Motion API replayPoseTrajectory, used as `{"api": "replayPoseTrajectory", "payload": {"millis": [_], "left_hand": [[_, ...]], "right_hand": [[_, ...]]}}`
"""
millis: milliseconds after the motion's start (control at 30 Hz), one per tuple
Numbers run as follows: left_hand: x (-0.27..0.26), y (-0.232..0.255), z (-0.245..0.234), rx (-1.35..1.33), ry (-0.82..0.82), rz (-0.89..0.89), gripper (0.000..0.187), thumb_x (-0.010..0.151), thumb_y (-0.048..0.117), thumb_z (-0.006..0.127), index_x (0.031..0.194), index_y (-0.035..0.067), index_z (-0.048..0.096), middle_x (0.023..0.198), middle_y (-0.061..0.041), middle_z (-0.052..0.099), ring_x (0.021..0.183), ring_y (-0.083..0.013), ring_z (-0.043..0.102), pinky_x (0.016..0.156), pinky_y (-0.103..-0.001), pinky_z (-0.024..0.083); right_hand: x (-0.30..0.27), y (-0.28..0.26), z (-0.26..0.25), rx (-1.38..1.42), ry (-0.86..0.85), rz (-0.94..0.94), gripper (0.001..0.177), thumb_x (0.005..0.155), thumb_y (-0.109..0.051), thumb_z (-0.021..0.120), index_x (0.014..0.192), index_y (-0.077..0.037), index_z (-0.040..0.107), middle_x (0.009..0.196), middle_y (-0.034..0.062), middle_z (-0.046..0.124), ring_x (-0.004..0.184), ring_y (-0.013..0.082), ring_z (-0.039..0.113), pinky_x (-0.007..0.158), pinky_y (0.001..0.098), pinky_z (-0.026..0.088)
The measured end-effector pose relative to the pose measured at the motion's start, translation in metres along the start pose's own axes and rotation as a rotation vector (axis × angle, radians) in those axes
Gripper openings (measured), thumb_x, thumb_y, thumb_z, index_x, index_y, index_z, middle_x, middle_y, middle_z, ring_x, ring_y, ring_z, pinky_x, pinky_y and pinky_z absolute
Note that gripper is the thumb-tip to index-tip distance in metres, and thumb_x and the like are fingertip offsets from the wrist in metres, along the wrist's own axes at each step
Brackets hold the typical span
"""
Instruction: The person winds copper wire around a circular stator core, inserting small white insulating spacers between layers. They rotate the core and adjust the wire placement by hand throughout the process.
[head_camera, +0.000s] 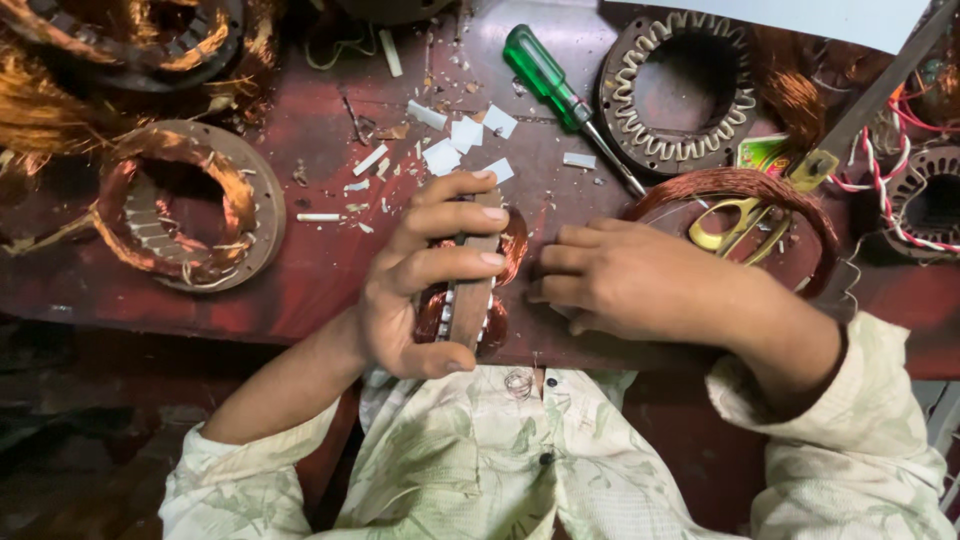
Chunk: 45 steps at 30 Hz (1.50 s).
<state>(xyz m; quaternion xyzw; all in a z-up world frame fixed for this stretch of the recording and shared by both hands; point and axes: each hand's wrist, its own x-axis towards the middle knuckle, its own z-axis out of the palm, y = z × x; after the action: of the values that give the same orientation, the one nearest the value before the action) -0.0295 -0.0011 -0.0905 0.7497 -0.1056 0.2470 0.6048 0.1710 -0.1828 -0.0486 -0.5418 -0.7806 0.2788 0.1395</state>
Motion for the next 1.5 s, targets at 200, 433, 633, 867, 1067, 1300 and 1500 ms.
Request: {"api": "replayPoseTrajectory", "payload": {"millis": [200, 433, 633, 867, 1067, 1300, 1500], "left_hand": [[0.0, -0.002, 0.0, -0.01, 0.003, 0.005, 0.063, 0.092, 0.053, 0.075, 0.135, 0.01, 0.06, 0.148, -0.013, 0.052, 0.144, -0.0423, 0.044, 0.118, -0.055, 0.036], [0.014, 0.017, -0.003, 0.126, -0.006, 0.009, 0.043, 0.092, 0.036, 0.067, 0.126, 0.01, 0.064, 0.135, -0.013, 0.062, 0.144, -0.038, 0.046, 0.125, -0.055, 0.03], [0.045, 0.062, 0.01, 0.407, -0.023, -0.148, 0.032, 0.087, 0.007, 0.065, 0.119, 0.003, 0.066, 0.109, -0.008, 0.072, 0.123, -0.0291, 0.068, 0.119, -0.053, 0.038], [0.059, 0.065, 0.019, 0.481, 0.083, -0.188, 0.036, 0.09, 0.022, 0.085, 0.118, 0.006, 0.07, 0.099, -0.004, 0.073, 0.117, -0.026, 0.069, 0.115, -0.049, 0.047], [0.059, 0.065, 0.016, 0.431, 0.048, -0.179, 0.029, 0.086, 0.021, 0.087, 0.109, 0.008, 0.076, 0.099, -0.006, 0.074, 0.114, -0.025, 0.07, 0.112, -0.048, 0.047], [0.058, 0.061, 0.019, 0.394, 0.108, -0.155, 0.026, 0.087, 0.013, 0.088, 0.107, 0.005, 0.075, 0.1, -0.007, 0.073, 0.111, -0.0252, 0.071, 0.11, -0.045, 0.052], [0.061, 0.062, 0.02, 0.394, 0.112, -0.112, 0.022, 0.085, 0.006, 0.089, 0.102, 0.004, 0.074, 0.098, -0.006, 0.074, 0.107, -0.025, 0.072, 0.106, -0.044, 0.055]], "right_hand": [[0.002, -0.006, 0.004, -0.005, 0.047, 0.074, 0.039, 0.068, -0.025, 0.078, 0.102, -0.007, 0.07, 0.107, 0.012, 0.066, 0.099, 0.0335, 0.063, 0.082, 0.0454, 0.053], [-0.008, 0.004, -0.012, 0.501, 0.371, 0.02, 0.015, 0.088, -0.012, 0.079, 0.101, -0.004, 0.075, 0.093, 0.0084, 0.068, 0.084, 0.0235, 0.069, 0.072, 0.0334, 0.055], [-0.023, 0.005, -0.008, 0.678, 0.761, 0.211, 0.012, 0.091, -0.007, 0.079, 0.099, 0.001, 0.073, 0.098, 0.0108, 0.07, 0.083, 0.0188, 0.069, 0.073, 0.0281, 0.055], [-0.022, -0.001, 0.001, 0.324, 0.897, -0.082, 0.01, 0.087, 0.003, 0.078, 0.095, 0.0, 0.072, 0.095, 0.0093, 0.066, 0.083, 0.0238, 0.072, 0.079, 0.0367, 0.064], [-0.021, -0.014, -0.001, 0.092, 0.84, -0.204, 0.016, 0.086, 0.002, 0.083, 0.1, 0.0, 0.074, 0.109, 0.0139, 0.069, 0.095, 0.0292, 0.076, 0.082, 0.0369, 0.064], [-0.017, -0.018, 0.003, 0.094, 0.892, -0.065, 0.022, 0.084, 0.002, 0.085, 0.102, -0.002, 0.074, 0.109, 0.0111, 0.072, 0.096, 0.0222, 0.076, 0.084, 0.032, 0.063], [-0.017, -0.02, 0.008, 0.248, 0.89, -0.024, 0.022, 0.084, 0.004, 0.084, 0.101, -0.001, 0.071, 0.108, 0.0122, 0.072, 0.098, 0.0221, 0.075, 0.086, 0.0319, 0.062]]}}
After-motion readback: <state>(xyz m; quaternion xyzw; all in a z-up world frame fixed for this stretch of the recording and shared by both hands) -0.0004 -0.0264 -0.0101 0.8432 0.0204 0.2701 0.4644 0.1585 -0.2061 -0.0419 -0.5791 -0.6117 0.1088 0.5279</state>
